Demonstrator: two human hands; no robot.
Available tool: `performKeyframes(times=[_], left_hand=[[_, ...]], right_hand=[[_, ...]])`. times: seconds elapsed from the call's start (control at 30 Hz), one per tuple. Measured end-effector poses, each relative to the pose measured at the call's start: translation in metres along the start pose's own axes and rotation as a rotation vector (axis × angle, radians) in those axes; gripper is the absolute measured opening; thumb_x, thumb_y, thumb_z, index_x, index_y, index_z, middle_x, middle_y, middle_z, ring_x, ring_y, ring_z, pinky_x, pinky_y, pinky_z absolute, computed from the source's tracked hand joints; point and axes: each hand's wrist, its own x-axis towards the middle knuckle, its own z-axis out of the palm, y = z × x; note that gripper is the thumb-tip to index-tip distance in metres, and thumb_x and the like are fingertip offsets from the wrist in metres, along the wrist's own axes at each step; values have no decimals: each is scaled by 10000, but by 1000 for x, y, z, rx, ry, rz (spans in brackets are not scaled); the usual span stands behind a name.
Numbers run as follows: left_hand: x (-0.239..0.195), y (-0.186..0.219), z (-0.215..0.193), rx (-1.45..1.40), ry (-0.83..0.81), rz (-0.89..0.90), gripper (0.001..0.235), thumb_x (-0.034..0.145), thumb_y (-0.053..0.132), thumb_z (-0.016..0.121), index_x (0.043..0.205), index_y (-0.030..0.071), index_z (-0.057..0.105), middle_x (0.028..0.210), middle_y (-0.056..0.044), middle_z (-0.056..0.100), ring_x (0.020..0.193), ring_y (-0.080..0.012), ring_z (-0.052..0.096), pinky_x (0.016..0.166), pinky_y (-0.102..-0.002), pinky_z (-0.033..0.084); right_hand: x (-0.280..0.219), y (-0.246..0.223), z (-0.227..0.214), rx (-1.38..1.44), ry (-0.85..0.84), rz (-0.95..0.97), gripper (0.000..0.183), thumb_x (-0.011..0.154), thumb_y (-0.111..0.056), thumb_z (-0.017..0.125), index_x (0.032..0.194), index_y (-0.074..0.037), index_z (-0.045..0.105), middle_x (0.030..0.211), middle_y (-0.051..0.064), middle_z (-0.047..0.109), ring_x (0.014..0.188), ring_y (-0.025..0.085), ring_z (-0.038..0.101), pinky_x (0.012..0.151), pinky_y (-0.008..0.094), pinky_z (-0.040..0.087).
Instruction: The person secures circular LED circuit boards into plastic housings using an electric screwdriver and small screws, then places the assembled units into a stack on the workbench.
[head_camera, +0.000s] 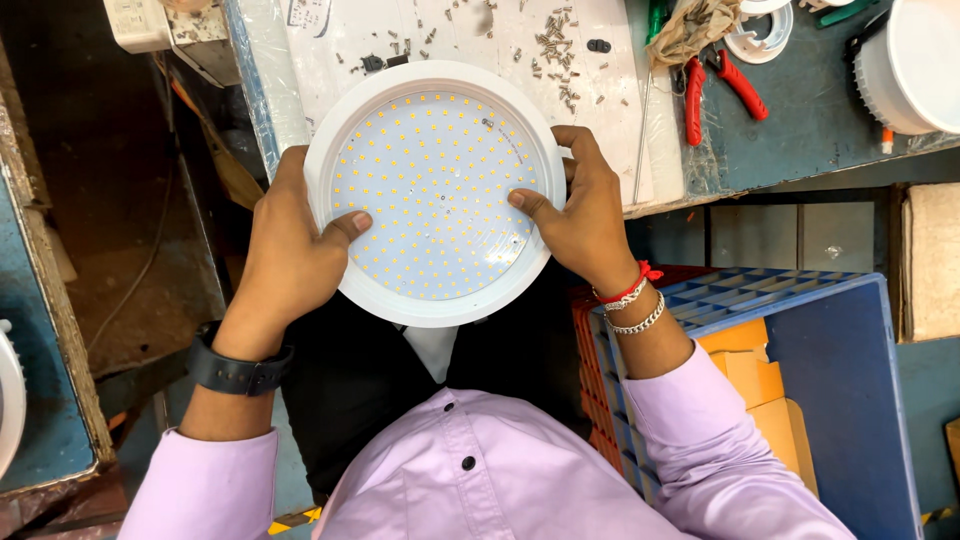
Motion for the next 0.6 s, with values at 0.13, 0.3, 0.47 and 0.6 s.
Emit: performKeyframes(times=[0.13, 0.3, 0.47, 0.6], left_hand=[[0, 0, 0, 12, 1, 2, 537, 818, -6, 762, 1283, -85, 505, 1119, -296, 692, 1092, -433, 692, 917, -468, 522], [1, 2, -1, 47, 2, 0, 533, 810, 15, 790, 1262, -82, 524, 1106, -292, 697, 1076, -434, 698, 889, -466, 533], [2, 7, 0, 38, 16, -31, 574, 763, 42, 826, 1246, -74, 540, 1092, -269, 710, 1035, -400, 726, 863, -448, 559], [0, 11, 2, 50, 106, -6, 648, 762, 76, 835, 1326, -55, 544, 1133, -262, 710, 1059, -395, 724, 890, -450, 556]], right_hand=[[0, -2, 0, 11, -7, 44, 587, 846, -34, 828, 1312, -2, 472, 976, 182, 771, 859, 190, 791, 699, 285, 622], [1, -3, -1, 2, -5, 31, 594, 848, -42, 827, 1319, 1, 469, 999, 177, 769, 877, 200, 793, 715, 295, 628], [5, -4, -5, -2, 2, 19, 616, 819, -34, 833, 1331, 11, 494, 999, 172, 768, 870, 202, 785, 730, 308, 624], [7, 1, -10, -155, 83, -154, 589, 761, -36, 875, 1275, 19, 593, 1059, 193, 709, 773, 214, 710, 655, 308, 582]])
